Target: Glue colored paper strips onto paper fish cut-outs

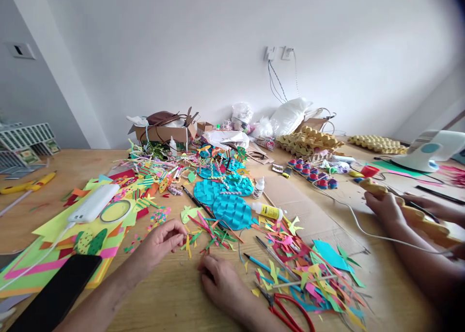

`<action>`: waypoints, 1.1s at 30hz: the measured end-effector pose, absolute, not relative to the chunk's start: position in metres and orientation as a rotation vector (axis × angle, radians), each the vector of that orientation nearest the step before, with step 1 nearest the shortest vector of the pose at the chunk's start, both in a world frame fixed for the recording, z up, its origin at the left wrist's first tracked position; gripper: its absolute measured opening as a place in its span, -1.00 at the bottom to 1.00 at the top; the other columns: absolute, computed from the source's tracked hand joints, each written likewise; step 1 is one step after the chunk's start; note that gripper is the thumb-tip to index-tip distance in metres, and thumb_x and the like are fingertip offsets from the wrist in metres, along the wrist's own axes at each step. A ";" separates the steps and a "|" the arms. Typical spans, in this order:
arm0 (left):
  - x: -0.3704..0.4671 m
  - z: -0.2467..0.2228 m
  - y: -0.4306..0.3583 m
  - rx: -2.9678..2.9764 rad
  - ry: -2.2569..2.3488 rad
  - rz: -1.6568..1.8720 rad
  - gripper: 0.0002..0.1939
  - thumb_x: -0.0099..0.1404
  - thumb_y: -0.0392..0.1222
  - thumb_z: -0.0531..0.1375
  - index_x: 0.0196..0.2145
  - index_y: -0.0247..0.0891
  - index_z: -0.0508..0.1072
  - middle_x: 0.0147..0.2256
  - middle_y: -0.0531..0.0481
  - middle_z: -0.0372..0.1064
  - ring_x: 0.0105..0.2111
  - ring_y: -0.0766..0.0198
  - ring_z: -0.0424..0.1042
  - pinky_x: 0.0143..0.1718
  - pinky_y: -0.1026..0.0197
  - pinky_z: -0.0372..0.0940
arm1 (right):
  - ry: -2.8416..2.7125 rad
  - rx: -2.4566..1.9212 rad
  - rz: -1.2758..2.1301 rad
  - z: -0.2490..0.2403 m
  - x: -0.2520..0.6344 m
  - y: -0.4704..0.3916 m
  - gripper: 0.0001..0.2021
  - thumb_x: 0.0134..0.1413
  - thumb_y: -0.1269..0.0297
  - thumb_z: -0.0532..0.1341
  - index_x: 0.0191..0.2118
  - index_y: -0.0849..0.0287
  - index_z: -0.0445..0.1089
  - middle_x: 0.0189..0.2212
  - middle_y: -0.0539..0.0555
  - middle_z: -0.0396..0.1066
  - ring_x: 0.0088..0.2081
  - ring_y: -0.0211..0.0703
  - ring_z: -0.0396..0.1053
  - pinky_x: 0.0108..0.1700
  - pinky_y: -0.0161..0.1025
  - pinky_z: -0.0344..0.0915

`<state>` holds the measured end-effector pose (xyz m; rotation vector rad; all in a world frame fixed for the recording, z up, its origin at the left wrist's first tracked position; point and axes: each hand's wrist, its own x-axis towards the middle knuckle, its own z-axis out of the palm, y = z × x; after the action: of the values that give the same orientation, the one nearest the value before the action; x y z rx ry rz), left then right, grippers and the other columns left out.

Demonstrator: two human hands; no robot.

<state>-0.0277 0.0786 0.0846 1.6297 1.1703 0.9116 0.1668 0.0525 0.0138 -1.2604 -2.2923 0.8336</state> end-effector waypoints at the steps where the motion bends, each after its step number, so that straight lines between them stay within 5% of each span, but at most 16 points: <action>1: -0.032 0.079 0.079 1.636 1.207 0.875 -0.78 0.08 0.02 0.12 -0.45 -0.20 0.34 -0.53 0.06 0.24 -0.51 0.29 0.23 -0.52 0.31 0.16 | -2.300 -1.250 0.830 0.014 0.167 0.052 -0.77 -0.08 0.51 0.03 -0.30 0.16 0.33 -0.33 0.03 0.39 -0.29 -0.25 0.31 -0.26 -0.40 0.15; 14: -0.037 0.043 0.156 2.115 1.676 0.533 -0.73 0.08 -0.37 0.14 -0.22 -0.25 0.39 -0.16 -0.09 0.35 -0.14 0.12 0.33 -0.09 0.15 0.21 | -2.343 -1.258 0.822 0.022 0.167 0.052 -0.79 -0.07 0.49 0.03 -0.31 0.17 0.34 -0.34 0.04 0.40 -0.27 -0.24 0.32 -0.24 -0.39 0.15; 20: -0.025 0.027 0.187 2.285 1.658 0.269 -0.74 0.28 -0.15 0.09 -0.09 -0.28 0.33 -0.07 -0.10 0.28 -0.13 0.17 0.32 -0.13 0.00 0.27 | -2.328 -1.226 0.822 0.015 0.168 0.053 -0.79 -0.08 0.50 0.03 -0.31 0.16 0.33 -0.34 0.03 0.39 -0.28 -0.26 0.31 -0.24 -0.40 0.15; 33: -0.027 0.017 0.211 2.223 1.661 0.143 -0.71 0.28 -0.15 0.09 -0.07 -0.30 0.30 -0.09 -0.10 0.28 -0.18 0.18 0.35 -0.19 0.03 0.31 | -2.325 -1.238 0.861 0.018 0.169 0.053 -0.77 -0.06 0.52 0.03 -0.31 0.13 0.33 -0.30 0.03 0.39 -0.24 -0.25 0.31 -0.22 -0.41 0.15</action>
<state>-0.0272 0.2112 0.0166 2.2231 1.6613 0.1425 0.1694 0.0535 0.0178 -1.2375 -2.3250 0.8612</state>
